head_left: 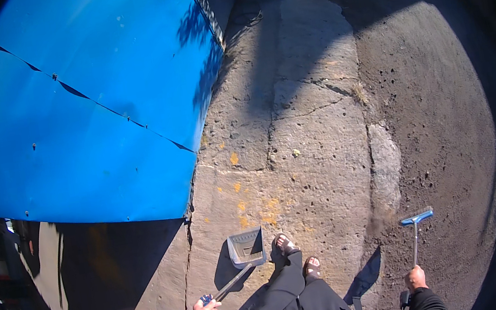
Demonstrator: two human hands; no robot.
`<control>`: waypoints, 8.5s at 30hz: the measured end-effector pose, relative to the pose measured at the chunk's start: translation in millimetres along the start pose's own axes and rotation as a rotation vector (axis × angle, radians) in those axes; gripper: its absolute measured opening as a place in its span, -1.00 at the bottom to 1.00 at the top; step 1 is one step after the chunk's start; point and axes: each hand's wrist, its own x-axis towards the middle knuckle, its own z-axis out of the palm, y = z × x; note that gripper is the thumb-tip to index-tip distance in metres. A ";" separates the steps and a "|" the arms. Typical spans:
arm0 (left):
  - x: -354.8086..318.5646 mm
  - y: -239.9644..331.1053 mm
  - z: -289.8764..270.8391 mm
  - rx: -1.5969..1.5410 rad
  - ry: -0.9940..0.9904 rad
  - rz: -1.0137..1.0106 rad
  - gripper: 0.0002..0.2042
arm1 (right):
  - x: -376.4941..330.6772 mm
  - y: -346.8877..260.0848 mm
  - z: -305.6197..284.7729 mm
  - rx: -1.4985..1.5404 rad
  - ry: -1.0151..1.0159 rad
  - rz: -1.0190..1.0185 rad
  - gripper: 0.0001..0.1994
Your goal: The person sweeps a concrete floor with a broom and collects debris into a dustpan. They move from an indoor area with scattered items to an outdoor paved area, sweeping dust and small debris into the dustpan.
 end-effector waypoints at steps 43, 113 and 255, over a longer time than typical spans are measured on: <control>17.9 129.1 126.2 0.010 0.125 -0.156 -0.89 | 172.6 -375.2 -143.2 -0.408 -0.360 -0.547 -0.48; 72.5 315.2 222.0 0.177 0.082 0.011 -0.89 | 200.2 -509.0 -214.6 0.087 -0.260 -0.625 -0.49; 142.7 671.5 679.5 1.189 -0.198 0.604 -0.63 | 435.5 -585.2 -294.8 0.062 -0.517 -0.757 -0.72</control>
